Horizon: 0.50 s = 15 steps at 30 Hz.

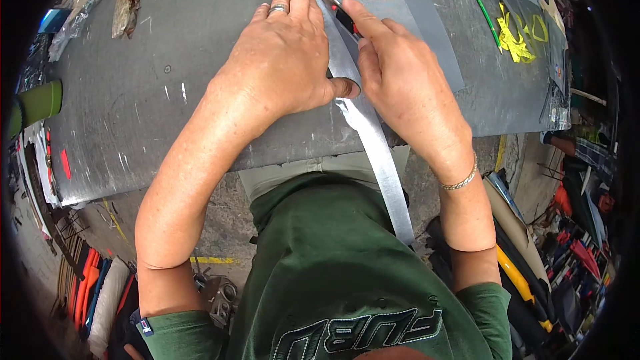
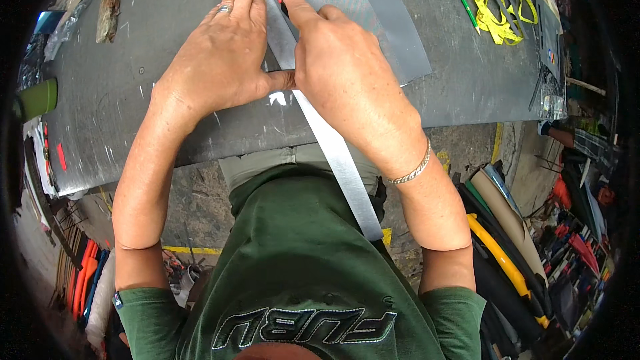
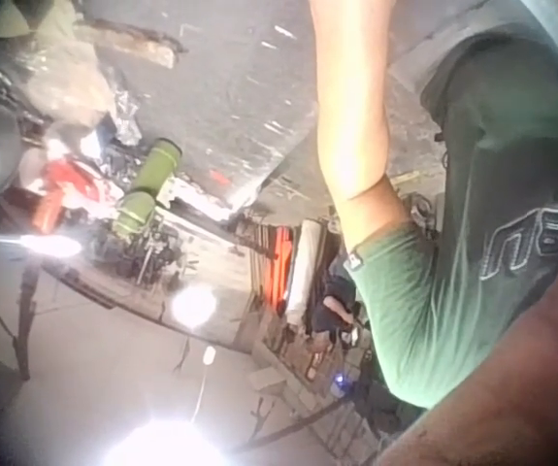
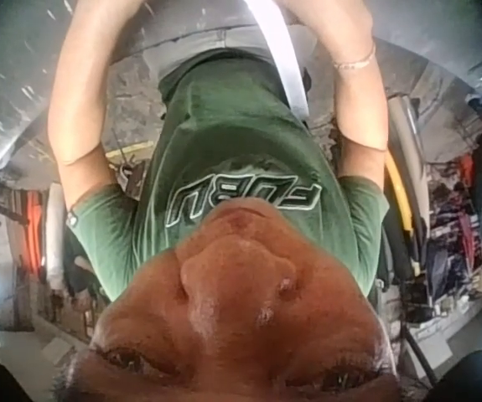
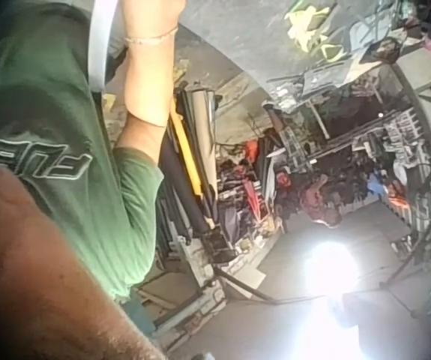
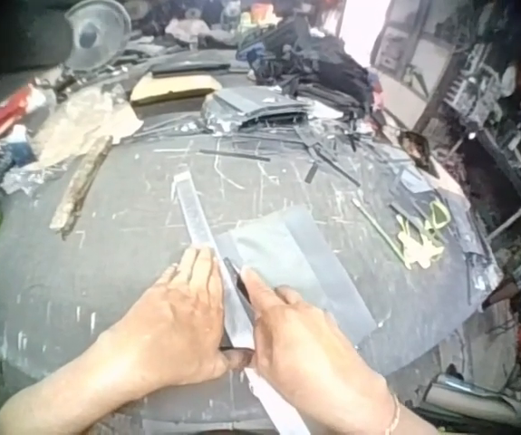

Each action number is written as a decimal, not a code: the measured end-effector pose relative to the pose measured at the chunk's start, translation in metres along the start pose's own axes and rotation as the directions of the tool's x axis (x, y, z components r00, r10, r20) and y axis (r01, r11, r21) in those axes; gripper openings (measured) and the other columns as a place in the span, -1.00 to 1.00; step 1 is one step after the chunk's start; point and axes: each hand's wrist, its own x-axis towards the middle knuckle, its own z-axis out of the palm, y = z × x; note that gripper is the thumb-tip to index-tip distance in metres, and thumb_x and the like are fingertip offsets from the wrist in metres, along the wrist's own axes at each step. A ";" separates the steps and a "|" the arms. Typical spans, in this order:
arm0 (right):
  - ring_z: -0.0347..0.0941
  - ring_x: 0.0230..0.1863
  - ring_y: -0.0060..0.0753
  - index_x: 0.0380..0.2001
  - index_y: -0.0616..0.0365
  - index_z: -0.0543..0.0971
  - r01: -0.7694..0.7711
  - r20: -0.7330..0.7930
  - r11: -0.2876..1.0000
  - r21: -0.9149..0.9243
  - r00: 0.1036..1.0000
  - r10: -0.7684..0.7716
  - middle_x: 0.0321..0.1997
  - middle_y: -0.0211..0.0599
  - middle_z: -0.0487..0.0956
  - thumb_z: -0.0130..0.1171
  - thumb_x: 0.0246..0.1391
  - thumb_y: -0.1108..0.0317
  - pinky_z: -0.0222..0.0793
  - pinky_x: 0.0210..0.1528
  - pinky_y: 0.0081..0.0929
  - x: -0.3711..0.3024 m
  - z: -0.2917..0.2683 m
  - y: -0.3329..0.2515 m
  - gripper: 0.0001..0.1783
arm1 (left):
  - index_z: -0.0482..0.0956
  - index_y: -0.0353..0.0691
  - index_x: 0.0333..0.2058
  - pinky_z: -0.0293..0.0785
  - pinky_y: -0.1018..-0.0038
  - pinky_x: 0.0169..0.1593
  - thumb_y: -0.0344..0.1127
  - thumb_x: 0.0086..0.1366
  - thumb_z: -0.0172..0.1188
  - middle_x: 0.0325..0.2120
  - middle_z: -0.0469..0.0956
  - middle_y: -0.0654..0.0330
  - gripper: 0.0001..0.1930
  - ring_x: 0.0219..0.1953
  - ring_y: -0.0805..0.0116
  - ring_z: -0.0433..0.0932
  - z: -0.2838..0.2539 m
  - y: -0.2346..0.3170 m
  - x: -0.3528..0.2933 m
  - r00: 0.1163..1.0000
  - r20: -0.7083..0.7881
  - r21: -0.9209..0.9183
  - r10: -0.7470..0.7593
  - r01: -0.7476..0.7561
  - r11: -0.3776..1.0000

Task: Measure and cut pieces of textile material using a utility knife and a metal ruler on a workbench.

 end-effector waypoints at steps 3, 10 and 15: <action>0.56 -0.10 0.23 0.30 0.13 0.50 0.028 0.003 1.000 -0.008 1.000 -0.028 -0.10 0.11 0.64 0.03 0.27 0.51 0.46 0.02 -0.01 0.004 -0.002 0.000 -0.48 | 0.24 -0.72 0.27 0.21 0.08 0.47 0.36 0.11 0.38 0.36 0.18 -0.45 0.17 0.46 -0.26 0.18 0.003 -0.002 0.002 0.999 -0.018 -0.007 0.026 -0.026 1.000; 0.56 -0.06 0.25 0.29 0.13 0.50 0.039 0.043 0.999 -0.006 0.998 -0.039 -0.09 0.13 0.64 0.04 0.27 0.50 0.45 0.06 -0.02 0.003 -0.007 -0.005 -0.49 | 0.24 -0.84 0.22 0.15 0.13 0.49 0.24 0.27 0.23 0.26 0.28 -0.57 0.04 0.42 -0.35 0.21 0.040 -0.025 0.001 0.672 -0.666 -0.060 0.323 -0.479 0.876; 0.56 -0.07 0.25 0.30 0.13 0.49 0.032 0.049 0.999 -0.017 0.998 -0.031 -0.08 0.14 0.65 0.04 0.27 0.51 0.46 0.05 -0.03 -0.005 -0.009 -0.003 -0.48 | 0.23 -0.84 0.23 0.17 0.14 0.48 0.25 0.26 0.24 0.28 0.26 -0.56 0.05 0.42 -0.34 0.21 -0.062 0.016 0.020 0.923 0.383 0.088 0.043 -0.083 0.993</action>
